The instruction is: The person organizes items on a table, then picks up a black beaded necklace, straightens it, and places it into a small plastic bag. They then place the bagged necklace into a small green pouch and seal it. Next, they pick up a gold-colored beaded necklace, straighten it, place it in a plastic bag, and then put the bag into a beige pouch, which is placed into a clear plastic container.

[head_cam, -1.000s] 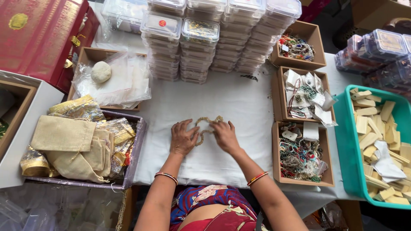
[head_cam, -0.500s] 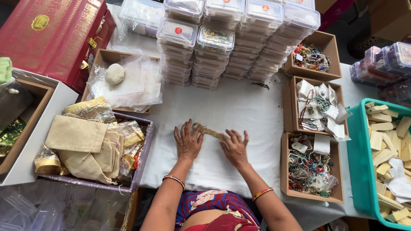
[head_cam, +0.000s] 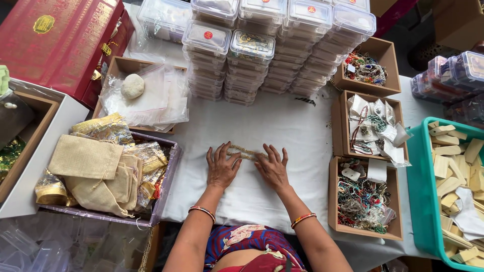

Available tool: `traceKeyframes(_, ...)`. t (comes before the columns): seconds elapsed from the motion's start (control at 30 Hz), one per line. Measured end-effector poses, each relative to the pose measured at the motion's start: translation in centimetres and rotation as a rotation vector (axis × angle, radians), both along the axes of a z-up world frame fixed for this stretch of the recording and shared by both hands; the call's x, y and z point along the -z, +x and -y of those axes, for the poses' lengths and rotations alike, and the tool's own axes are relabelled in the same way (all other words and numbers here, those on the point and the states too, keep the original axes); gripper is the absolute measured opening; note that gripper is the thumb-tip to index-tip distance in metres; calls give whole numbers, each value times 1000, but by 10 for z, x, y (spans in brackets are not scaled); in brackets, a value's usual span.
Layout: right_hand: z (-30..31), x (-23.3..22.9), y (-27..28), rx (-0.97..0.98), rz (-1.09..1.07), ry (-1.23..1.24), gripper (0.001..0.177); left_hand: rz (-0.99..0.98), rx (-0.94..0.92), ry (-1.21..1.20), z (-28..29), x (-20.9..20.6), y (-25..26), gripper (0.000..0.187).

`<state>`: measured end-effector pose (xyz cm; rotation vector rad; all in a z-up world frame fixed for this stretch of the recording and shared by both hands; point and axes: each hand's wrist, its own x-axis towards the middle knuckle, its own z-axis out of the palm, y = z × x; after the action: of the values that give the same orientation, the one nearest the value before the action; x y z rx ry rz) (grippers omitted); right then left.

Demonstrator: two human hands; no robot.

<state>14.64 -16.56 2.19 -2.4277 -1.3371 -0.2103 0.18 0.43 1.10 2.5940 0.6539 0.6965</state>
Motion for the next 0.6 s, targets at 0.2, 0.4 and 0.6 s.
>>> traceKeyframes(0.2,6,-2,21,103,116,-58,20,-171,-92,-21,0,8,1,22)
traceKeyframes(0.4,5,-7,12,172,3,-126,4,80,-47,72,0,1,-5,29)
traceKeyframes(0.6,2,-7,20,-116,142,-11,19,32,234,62,4,-8,-5,27)
